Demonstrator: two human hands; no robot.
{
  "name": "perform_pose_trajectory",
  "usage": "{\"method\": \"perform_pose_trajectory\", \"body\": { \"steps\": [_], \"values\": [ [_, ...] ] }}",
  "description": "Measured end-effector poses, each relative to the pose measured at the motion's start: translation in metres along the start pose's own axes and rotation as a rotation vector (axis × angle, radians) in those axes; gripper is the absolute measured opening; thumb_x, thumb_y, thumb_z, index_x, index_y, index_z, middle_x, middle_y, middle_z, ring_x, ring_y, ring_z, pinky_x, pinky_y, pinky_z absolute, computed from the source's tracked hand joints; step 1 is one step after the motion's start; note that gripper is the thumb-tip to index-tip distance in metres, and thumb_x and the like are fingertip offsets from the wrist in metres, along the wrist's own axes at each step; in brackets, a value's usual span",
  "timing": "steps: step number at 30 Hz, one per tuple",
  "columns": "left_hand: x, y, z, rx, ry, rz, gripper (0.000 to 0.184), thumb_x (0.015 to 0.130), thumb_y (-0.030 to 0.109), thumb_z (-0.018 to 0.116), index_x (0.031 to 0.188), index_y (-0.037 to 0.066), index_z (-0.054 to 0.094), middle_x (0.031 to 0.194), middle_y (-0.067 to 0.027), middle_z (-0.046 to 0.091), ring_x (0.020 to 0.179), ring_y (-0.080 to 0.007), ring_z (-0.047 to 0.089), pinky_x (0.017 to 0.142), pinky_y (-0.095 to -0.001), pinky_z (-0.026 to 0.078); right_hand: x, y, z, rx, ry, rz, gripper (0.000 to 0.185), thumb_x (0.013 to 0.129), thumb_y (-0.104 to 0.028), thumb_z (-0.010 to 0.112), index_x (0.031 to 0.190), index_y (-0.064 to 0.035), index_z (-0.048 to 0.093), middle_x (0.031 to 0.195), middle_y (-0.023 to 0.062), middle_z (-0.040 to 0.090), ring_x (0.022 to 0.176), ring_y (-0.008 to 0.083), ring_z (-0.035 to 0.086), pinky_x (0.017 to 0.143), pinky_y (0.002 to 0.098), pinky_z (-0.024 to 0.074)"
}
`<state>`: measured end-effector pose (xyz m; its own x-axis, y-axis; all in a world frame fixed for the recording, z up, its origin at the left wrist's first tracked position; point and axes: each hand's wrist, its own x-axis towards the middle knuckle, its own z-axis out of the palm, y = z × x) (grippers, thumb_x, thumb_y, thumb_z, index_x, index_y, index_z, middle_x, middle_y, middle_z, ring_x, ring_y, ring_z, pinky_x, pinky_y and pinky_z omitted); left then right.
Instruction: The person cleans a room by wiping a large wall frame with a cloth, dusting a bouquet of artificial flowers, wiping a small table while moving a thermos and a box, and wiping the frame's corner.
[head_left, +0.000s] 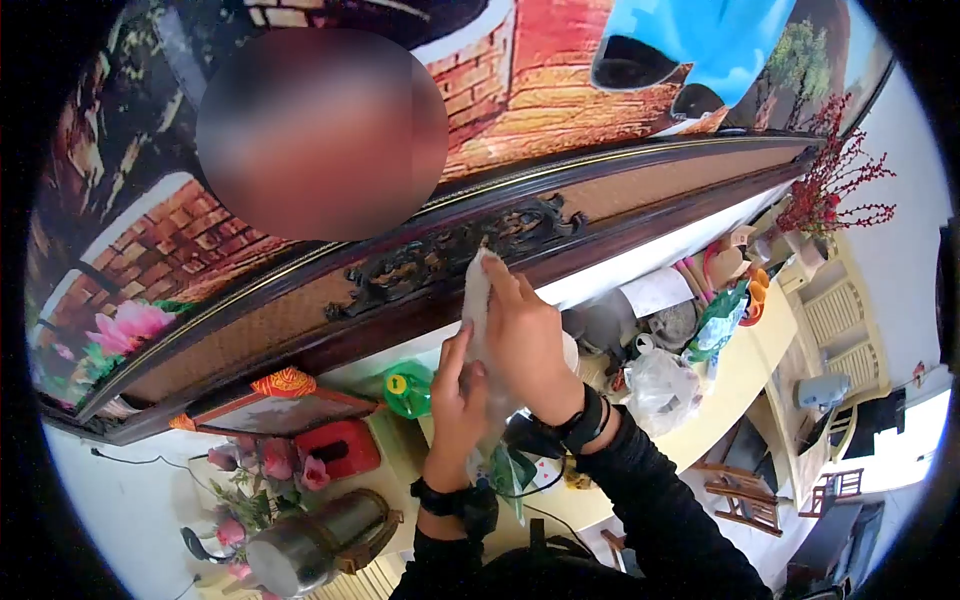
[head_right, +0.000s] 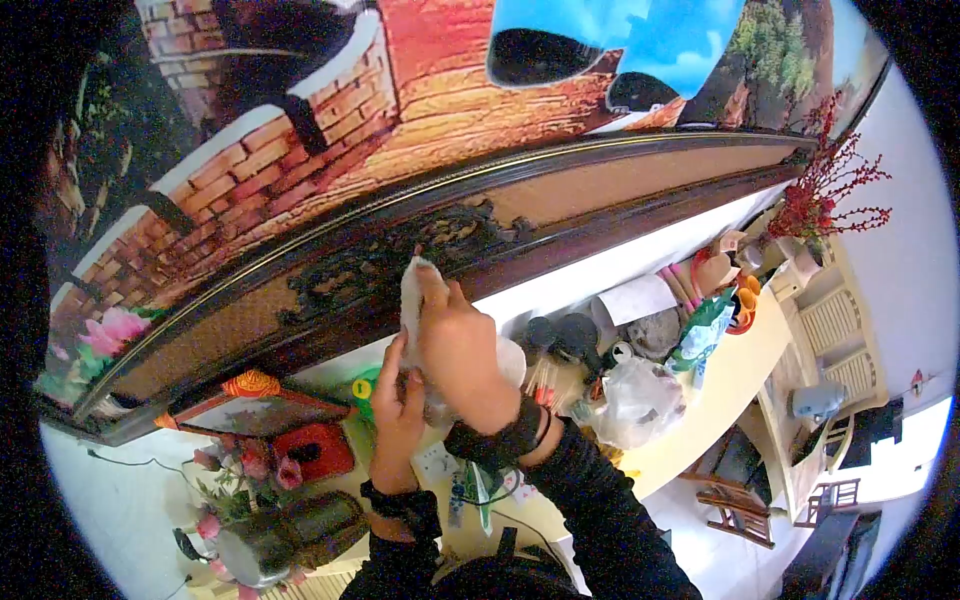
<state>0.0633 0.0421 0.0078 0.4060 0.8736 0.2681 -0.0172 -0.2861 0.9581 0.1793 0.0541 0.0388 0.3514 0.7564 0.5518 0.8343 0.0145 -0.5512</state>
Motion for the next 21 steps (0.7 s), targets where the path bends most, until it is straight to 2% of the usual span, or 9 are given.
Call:
{"method": "perform_pose_trajectory", "body": {
  "steps": [5, 8, 11, 14, 17, 18, 19, 20, 21],
  "values": [
    [-0.002, -0.008, 0.005, 0.027, -0.031, 0.074, 0.042, 0.084, 0.007, 0.046, 0.124, -0.003, 0.038, 0.123, -0.0104, 0.044, 0.103, -0.0162, 0.046, 0.086, -0.0254, 0.036, -0.009, 0.006, -0.015, 0.222, 0.084, -0.047, 0.033, 0.076, -0.001, 0.051, 0.108, -0.0090, 0.052, 0.075, 0.0164, 0.055, 0.055, 0.0329, 0.056, 0.045, 0.0374, 0.0452],
    [-0.003, 0.004, 0.004, -0.039, 0.041, -0.027, 0.041, 0.084, 0.007, 0.047, 0.124, -0.002, 0.039, 0.122, -0.0108, 0.045, 0.104, -0.0167, 0.046, 0.087, -0.0264, 0.036, 0.000, -0.005, -0.015, 0.232, 0.117, -0.079, 0.032, 0.076, 0.000, 0.051, 0.107, -0.0083, 0.053, 0.075, 0.0164, 0.055, 0.055, 0.0328, 0.055, 0.045, 0.0375, 0.0450],
    [0.005, 0.001, 0.002, 0.014, 0.063, 0.079, 0.041, 0.084, 0.008, 0.047, 0.123, -0.002, 0.040, 0.121, -0.0108, 0.045, 0.101, -0.0162, 0.047, 0.086, -0.0268, 0.036, 0.008, -0.003, -0.005, 0.181, 0.105, -0.004, 0.027, 0.077, 0.002, 0.051, 0.102, -0.0054, 0.056, 0.075, 0.0165, 0.056, 0.058, 0.0332, 0.055, 0.049, 0.0358, 0.0442],
    [0.005, 0.003, 0.001, 0.025, 0.003, 0.040, 0.041, 0.084, 0.006, 0.047, 0.124, -0.002, 0.040, 0.121, -0.0107, 0.045, 0.103, -0.0159, 0.045, 0.088, -0.0272, 0.036, 0.005, -0.001, -0.002, 0.141, 0.097, 0.031, 0.025, 0.076, 0.003, 0.051, 0.099, -0.0033, 0.058, 0.074, 0.0162, 0.056, 0.059, 0.0332, 0.055, 0.051, 0.0343, 0.0439],
    [0.003, -0.009, 0.007, 0.038, -0.004, 0.093, 0.041, 0.082, 0.000, 0.044, 0.122, 0.003, 0.043, 0.107, -0.0090, 0.049, 0.087, -0.0148, 0.051, 0.071, -0.0229, 0.043, -0.001, 0.009, -0.006, 0.199, 0.065, 0.020, 0.026, 0.076, 0.004, 0.051, 0.099, -0.0033, 0.059, 0.076, 0.0170, 0.057, 0.058, 0.0317, 0.055, 0.051, 0.0324, 0.0439],
    [0.002, -0.007, 0.007, 0.019, -0.010, 0.047, 0.041, 0.082, 0.002, 0.046, 0.123, 0.002, 0.042, 0.111, -0.0097, 0.048, 0.092, -0.0149, 0.049, 0.076, -0.0241, 0.041, -0.002, 0.014, -0.007, 0.237, 0.052, 0.007, 0.026, 0.076, 0.004, 0.051, 0.099, -0.0034, 0.059, 0.077, 0.0174, 0.057, 0.057, 0.0310, 0.055, 0.051, 0.0316, 0.0439],
    [-0.002, -0.005, 0.008, 0.002, -0.018, -0.002, 0.042, 0.082, 0.004, 0.049, 0.123, 0.000, 0.041, 0.115, -0.0104, 0.047, 0.098, -0.0151, 0.048, 0.081, -0.0253, 0.039, -0.004, 0.017, -0.008, 0.290, 0.042, 0.003, 0.024, 0.078, 0.003, 0.051, 0.100, -0.0020, 0.060, 0.079, 0.0123, 0.061, 0.059, 0.0211, 0.057, 0.054, 0.0269, 0.0445],
    [-0.005, -0.003, 0.008, -0.014, -0.029, -0.052, 0.043, 0.082, 0.006, 0.051, 0.123, -0.002, 0.040, 0.119, -0.0111, 0.046, 0.104, -0.0153, 0.046, 0.087, -0.0265, 0.037, -0.008, 0.016, -0.013, 0.398, 0.059, 0.063, 0.023, 0.079, 0.000, 0.053, 0.101, -0.0019, 0.059, 0.081, 0.0117, 0.061, 0.063, 0.0189, 0.058, 0.057, 0.0264, 0.0453],
    [-0.007, -0.001, 0.010, -0.080, 0.020, -0.027, 0.043, 0.081, 0.006, 0.052, 0.122, -0.002, 0.041, 0.117, -0.0108, 0.047, 0.101, -0.0146, 0.047, 0.085, -0.0264, 0.038, -0.011, 0.010, -0.021, 0.506, 0.076, 0.124, 0.023, 0.079, -0.004, 0.054, 0.102, -0.0017, 0.058, 0.083, 0.0111, 0.061, 0.067, 0.0167, 0.059, 0.061, 0.0260, 0.0461]
  ]
}}
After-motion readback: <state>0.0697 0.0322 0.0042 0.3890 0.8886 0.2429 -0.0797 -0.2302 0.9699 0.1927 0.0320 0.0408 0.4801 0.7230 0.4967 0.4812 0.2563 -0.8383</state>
